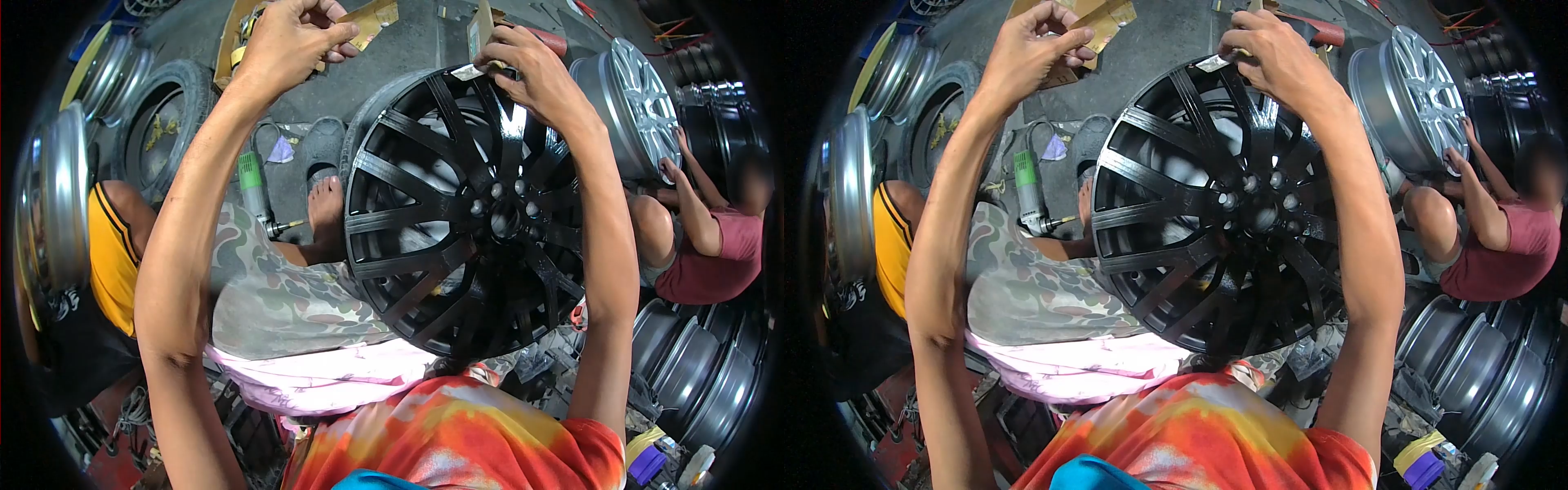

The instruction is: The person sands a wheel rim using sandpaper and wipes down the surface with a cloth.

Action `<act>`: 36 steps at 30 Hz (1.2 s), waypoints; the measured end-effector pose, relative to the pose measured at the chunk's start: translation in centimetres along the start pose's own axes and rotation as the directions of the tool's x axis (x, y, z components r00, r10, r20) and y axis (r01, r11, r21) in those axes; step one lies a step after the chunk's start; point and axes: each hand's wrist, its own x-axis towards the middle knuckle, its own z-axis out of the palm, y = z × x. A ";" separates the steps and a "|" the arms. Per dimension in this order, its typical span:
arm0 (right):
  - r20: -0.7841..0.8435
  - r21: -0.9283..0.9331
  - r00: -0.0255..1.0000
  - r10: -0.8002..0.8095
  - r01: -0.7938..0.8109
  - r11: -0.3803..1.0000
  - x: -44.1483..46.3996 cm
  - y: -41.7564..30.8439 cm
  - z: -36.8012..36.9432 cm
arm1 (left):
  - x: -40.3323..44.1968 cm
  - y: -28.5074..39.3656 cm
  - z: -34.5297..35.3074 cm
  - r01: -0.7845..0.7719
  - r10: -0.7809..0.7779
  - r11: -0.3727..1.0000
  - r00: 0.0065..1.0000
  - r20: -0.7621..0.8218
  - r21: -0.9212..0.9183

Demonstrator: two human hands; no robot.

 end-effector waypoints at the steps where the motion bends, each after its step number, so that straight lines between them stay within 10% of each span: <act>1: -0.003 0.013 1.000 0.010 -0.010 1.000 -0.1 -0.1 0.0 | 0.1 -0.2 0.0 -0.006 0.006 1.000 1.000 0.006 -0.014; 36: 0.012 -0.047 1.000 0.002 -0.002 0.999 0.4 -0.2 0.6 | 0.1 -0.1 0.4 -0.022 0.022 0.999 1.000 0.005 0.029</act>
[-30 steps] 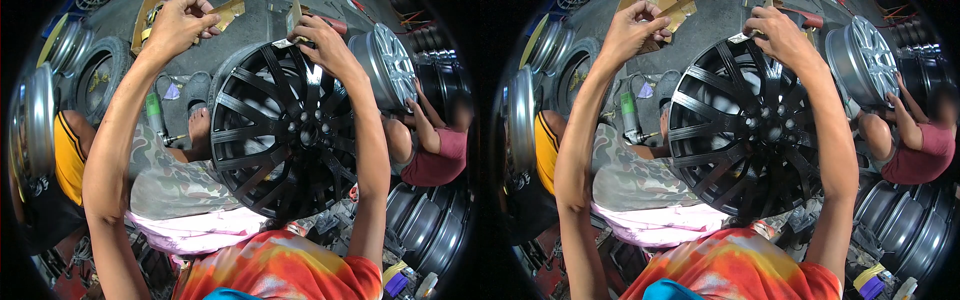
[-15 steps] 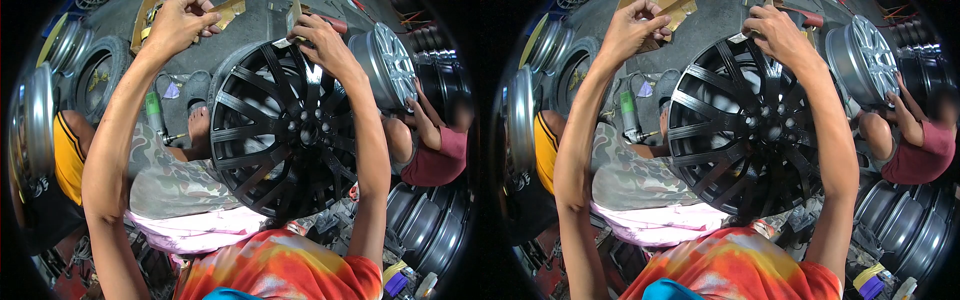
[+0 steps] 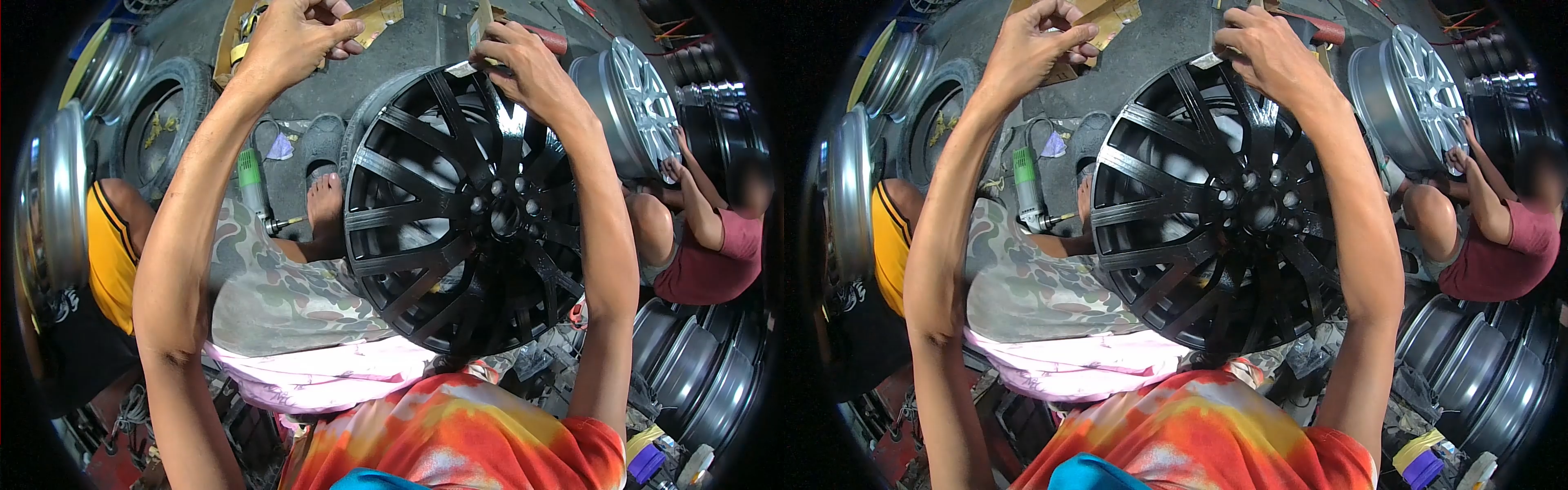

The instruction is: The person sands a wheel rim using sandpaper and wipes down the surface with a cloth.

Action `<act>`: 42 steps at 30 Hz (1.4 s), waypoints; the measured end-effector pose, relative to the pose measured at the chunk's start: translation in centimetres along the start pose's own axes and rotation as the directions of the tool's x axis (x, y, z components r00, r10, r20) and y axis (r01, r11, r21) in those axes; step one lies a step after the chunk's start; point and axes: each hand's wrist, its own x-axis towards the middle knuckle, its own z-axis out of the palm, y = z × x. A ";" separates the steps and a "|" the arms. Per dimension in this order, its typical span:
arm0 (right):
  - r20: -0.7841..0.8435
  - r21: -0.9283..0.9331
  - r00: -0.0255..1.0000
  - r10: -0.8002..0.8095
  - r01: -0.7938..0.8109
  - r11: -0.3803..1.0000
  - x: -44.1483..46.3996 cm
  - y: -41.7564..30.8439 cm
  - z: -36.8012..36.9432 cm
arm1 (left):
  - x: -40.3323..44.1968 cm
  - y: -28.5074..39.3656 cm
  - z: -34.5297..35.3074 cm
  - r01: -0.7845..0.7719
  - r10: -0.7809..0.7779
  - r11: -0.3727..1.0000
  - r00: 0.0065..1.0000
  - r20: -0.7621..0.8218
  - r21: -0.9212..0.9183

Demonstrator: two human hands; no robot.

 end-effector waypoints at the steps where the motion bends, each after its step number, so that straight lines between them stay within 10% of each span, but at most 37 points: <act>1: -0.027 -0.005 1.000 -0.010 0.010 1.000 -0.2 0.1 0.1 | 0.1 -0.3 0.0 -0.008 0.008 0.999 1.000 0.003 -0.035; 6: -0.080 0.053 0.997 -0.006 0.010 0.999 -1.4 0.4 0.2 | 0.0 0.0 0.0 -0.009 0.009 0.997 1.000 0.006 -0.071; 17: -0.329 0.264 0.786 0.523 -0.455 0.850 -5.5 -8.9 2.6 | 0.0 -0.9 0.7 -0.021 0.012 0.995 0.995 0.095 0.098; 42: -0.357 0.112 0.807 0.470 -0.463 0.879 -4.0 -8.8 3.8 | -0.3 -0.7 2.2 -0.091 0.084 0.995 0.980 0.180 0.031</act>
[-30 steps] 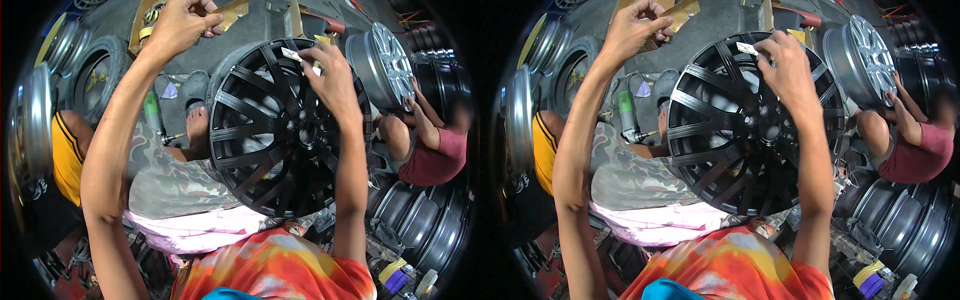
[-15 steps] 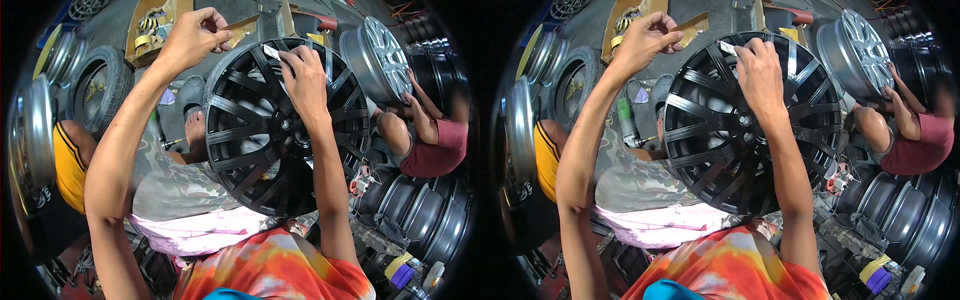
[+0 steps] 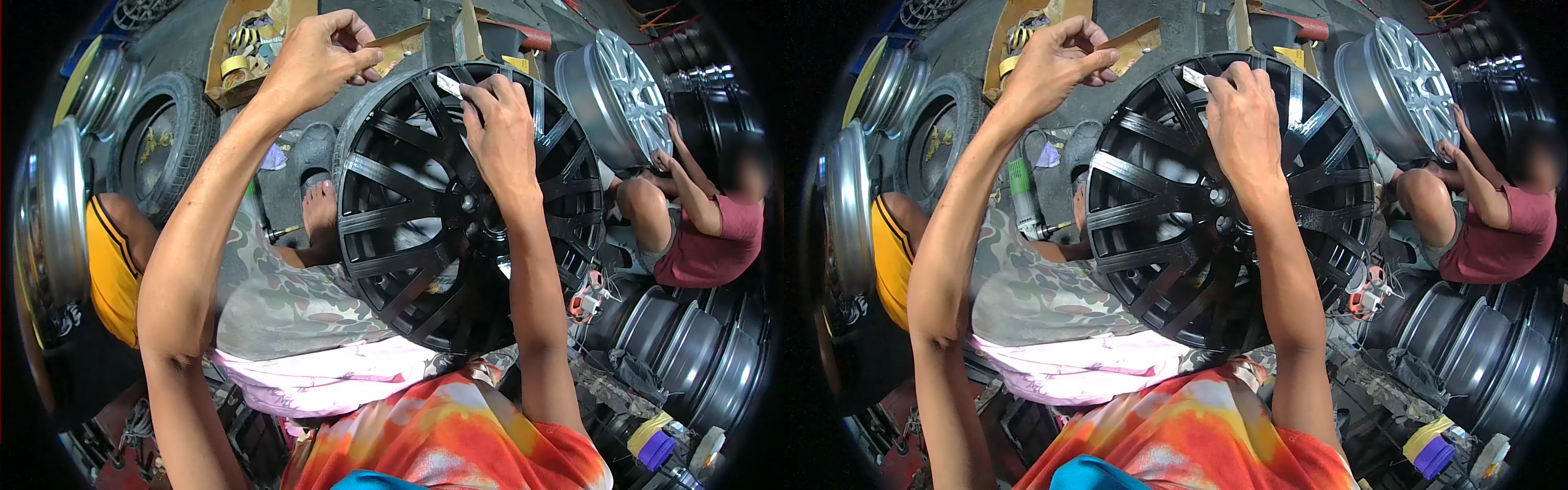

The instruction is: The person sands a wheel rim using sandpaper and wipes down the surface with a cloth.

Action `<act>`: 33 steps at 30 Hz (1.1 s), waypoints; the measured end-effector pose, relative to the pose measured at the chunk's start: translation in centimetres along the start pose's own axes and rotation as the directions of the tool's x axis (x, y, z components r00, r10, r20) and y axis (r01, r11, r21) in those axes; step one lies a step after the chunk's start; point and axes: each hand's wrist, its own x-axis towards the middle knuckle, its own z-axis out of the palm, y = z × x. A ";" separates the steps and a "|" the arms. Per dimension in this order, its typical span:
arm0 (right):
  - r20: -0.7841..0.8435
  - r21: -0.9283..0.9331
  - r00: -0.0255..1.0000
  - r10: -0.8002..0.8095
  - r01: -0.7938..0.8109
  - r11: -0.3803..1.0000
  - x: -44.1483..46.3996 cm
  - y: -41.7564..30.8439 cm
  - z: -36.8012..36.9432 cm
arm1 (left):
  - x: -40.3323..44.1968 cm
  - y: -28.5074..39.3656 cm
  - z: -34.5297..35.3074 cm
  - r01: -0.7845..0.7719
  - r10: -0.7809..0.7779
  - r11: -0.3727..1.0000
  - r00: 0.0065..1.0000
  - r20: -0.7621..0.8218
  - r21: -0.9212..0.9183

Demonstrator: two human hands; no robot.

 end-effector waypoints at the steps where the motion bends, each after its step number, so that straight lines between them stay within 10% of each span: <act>1: -0.003 0.028 1.000 -0.005 0.005 1.000 0.1 -0.1 -0.1 | 0.0 0.0 0.0 0.000 0.000 1.000 1.000 0.000 -0.001; 33: 0.018 0.415 0.998 -0.053 0.041 0.909 0.7 -1.1 -2.7 | 0.2 0.7 1.6 0.010 0.002 0.991 0.996 0.085 -0.132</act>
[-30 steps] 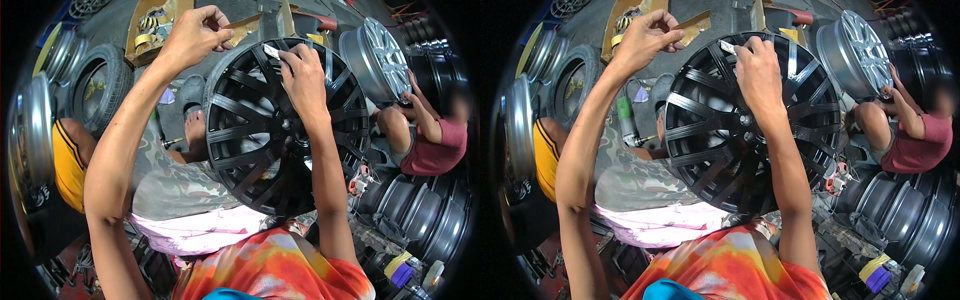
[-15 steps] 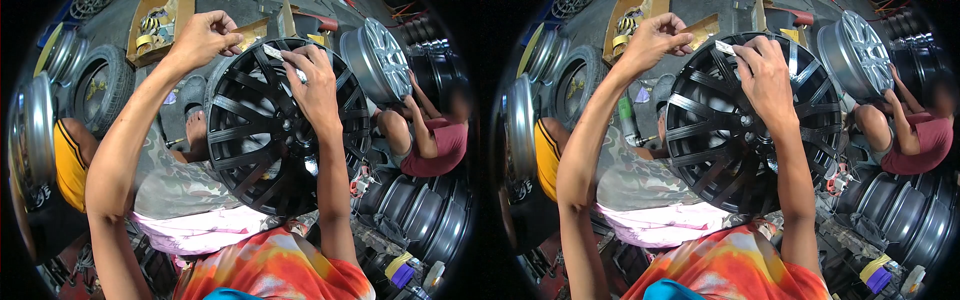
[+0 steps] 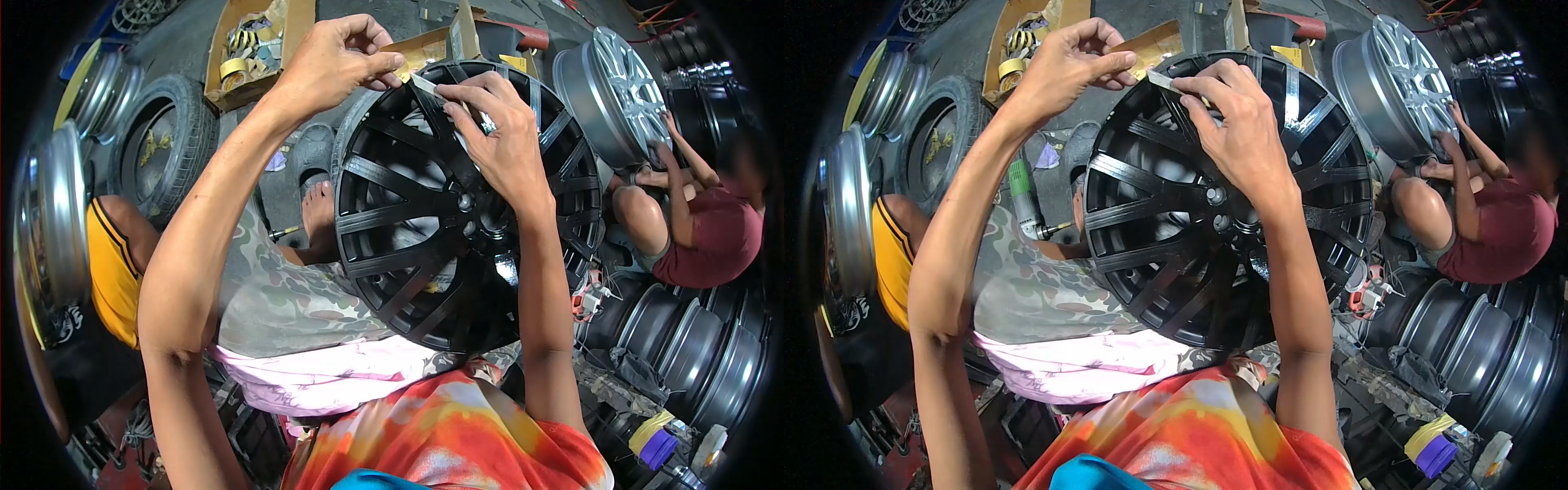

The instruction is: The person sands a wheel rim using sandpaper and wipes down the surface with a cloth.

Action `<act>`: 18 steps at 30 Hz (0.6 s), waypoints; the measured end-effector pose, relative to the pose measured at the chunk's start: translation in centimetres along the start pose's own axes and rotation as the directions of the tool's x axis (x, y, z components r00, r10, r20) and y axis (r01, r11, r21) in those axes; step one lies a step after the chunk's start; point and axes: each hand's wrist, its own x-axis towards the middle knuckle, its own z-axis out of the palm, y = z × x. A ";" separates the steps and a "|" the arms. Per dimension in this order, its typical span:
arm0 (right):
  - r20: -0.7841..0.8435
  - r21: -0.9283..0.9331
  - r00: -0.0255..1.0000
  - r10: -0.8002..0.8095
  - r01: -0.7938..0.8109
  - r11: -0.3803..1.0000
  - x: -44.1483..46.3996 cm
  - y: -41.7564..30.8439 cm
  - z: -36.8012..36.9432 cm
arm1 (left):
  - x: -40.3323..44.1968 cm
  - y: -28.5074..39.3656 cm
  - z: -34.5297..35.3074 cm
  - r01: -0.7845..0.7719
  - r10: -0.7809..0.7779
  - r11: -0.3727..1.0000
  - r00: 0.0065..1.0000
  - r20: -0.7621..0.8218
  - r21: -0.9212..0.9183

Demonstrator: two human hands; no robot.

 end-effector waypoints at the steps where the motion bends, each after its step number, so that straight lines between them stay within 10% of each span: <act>1: 0.001 0.000 1.000 0.000 0.000 1.000 0.0 0.1 0.0 | 0.0 0.0 0.0 0.000 0.000 1.000 1.000 -0.001 0.000; 18: 0.013 -0.370 0.997 -0.071 0.070 0.926 -0.6 3.4 1.4 | 0.1 -0.3 -0.8 -0.029 0.035 0.994 0.998 -0.056 0.106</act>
